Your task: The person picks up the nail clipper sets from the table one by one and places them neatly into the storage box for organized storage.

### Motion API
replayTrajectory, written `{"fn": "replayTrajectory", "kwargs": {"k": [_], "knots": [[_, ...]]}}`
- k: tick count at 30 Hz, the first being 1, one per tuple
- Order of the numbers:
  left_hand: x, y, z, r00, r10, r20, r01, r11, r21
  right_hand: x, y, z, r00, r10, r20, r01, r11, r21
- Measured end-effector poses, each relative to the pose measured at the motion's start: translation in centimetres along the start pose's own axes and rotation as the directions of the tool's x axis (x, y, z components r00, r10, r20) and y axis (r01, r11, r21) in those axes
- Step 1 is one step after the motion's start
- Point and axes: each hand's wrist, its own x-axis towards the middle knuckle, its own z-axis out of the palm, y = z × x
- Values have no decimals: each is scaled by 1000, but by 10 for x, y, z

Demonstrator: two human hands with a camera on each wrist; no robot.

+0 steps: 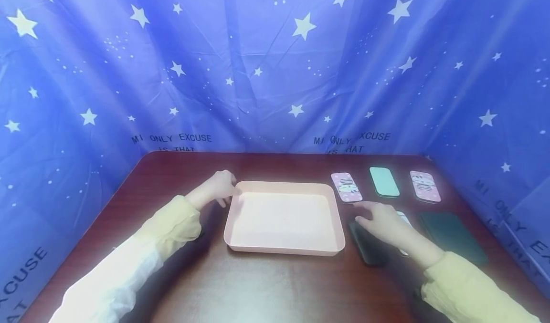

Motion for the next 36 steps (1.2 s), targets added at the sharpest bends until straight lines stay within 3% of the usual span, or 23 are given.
{"fn": "replayTrajectory", "kwargs": {"k": [3, 11, 18, 25, 29, 36], "knots": [[6, 2, 1, 999, 21, -28, -21, 1000, 0, 0, 6, 1, 1000, 22, -5, -22, 996, -92], [20, 1, 7, 992, 72, -100, -71, 997, 10, 1, 11, 7, 981, 158, 117, -124, 959, -254], [25, 2, 5, 991, 64, -115, -65, 998, -12, 0, 11, 9, 946, 251, 206, -228, 965, -129], [26, 4, 1, 992, 32, -124, -27, 999, 43, 0, 14, 10, 921, 310, 234, -311, 950, -36], [24, 6, 0, 992, 48, -119, -33, 992, 122, 2, 18, 9, 915, 314, 253, -327, 945, 13], [24, 8, 4, 986, 99, -132, -55, 951, 304, 3, 25, 7, 900, 336, 277, -376, 921, 105]]}}
